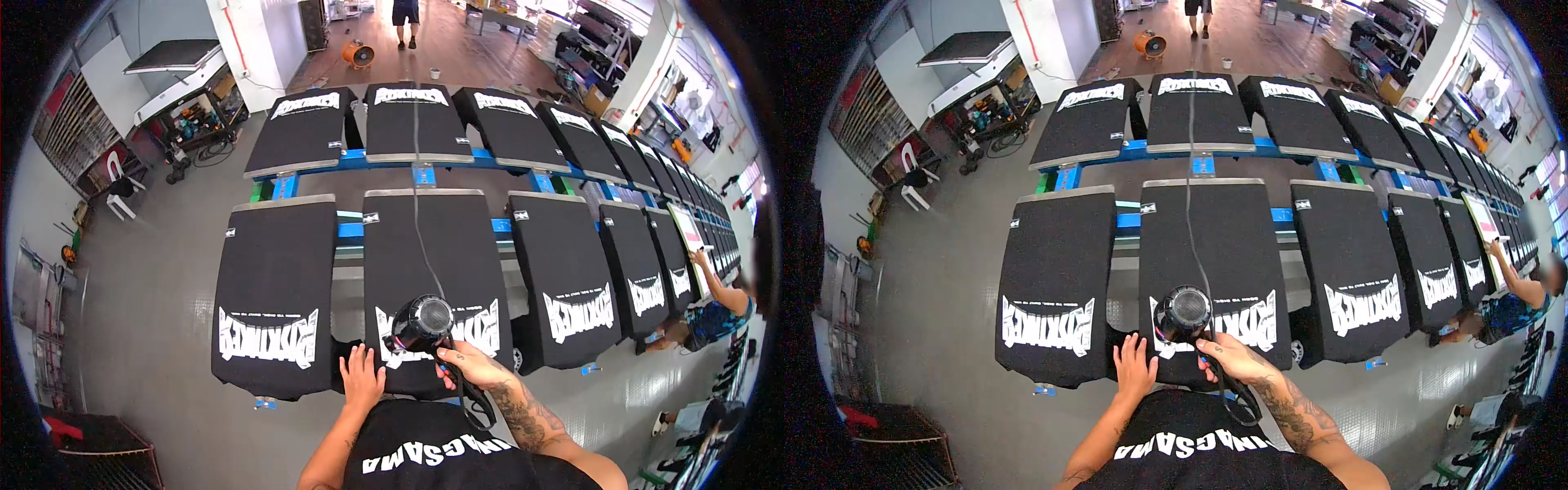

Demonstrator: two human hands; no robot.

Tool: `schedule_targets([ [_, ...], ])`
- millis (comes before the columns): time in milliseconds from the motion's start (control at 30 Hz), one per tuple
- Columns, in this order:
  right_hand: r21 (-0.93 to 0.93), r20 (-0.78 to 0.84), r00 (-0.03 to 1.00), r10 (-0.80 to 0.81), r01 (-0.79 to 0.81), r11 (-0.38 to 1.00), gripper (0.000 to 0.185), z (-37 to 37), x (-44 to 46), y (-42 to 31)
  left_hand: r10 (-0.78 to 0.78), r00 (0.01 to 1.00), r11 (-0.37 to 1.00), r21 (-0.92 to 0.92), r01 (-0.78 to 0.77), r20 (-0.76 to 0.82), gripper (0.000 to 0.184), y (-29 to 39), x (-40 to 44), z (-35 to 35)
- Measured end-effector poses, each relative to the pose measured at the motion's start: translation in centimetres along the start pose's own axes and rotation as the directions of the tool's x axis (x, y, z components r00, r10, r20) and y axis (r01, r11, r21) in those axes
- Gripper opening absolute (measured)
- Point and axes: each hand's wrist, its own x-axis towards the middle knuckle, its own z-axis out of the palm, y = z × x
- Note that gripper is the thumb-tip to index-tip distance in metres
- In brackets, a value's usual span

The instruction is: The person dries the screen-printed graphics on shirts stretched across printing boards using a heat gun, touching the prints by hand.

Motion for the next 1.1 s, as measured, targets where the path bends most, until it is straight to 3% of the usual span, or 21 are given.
schedule_targets([
  [167, 0.016, -0.009, 0.998, -0.061, 0.062, 0.998, 0.031, 1.7, 4.2, -2.3, 0.066, 0.998, 0.998, -0.005, -0.065, 0.026, 0.054, -2.1, 1.8, -1.2],
  [333, 0.052, -0.202, 0.972, -0.117, 0.130, 0.990, 0.026, -0.6, 4.9, -2.6, 0.093, 0.996, 0.995, -0.019, -0.093, -0.005, 0.053, -3.2, 3.6, -1.6],
  [467, 0.120, -0.447, 0.890, -0.091, 0.161, 0.980, 0.026, -4.1, 2.1, -2.2, 0.068, 0.998, 0.998, 0.007, -0.068, 0.000, 0.053, -3.1, 4.5, -1.0],
  [600, 0.064, -0.527, 0.829, -0.185, 0.256, 0.965, 0.025, -8.3, -1.9, -0.4, 0.063, 0.998, 0.998, -0.009, -0.063, 0.004, 0.053, -1.4, 4.7, -0.4],
  [700, 0.075, -0.606, 0.781, -0.149, 0.242, 0.967, 0.026, -10.2, -5.2, 1.0, 0.077, 0.997, 0.997, -0.010, -0.077, 0.013, 0.053, 0.5, 4.2, 0.4],
  [1100, 0.140, -0.539, 0.837, -0.093, 0.198, 0.970, 0.030, -13.1, -16.3, 8.5, 0.078, 0.995, 0.997, 0.023, -0.079, 0.057, 0.049, 8.3, -1.2, 2.8],
])
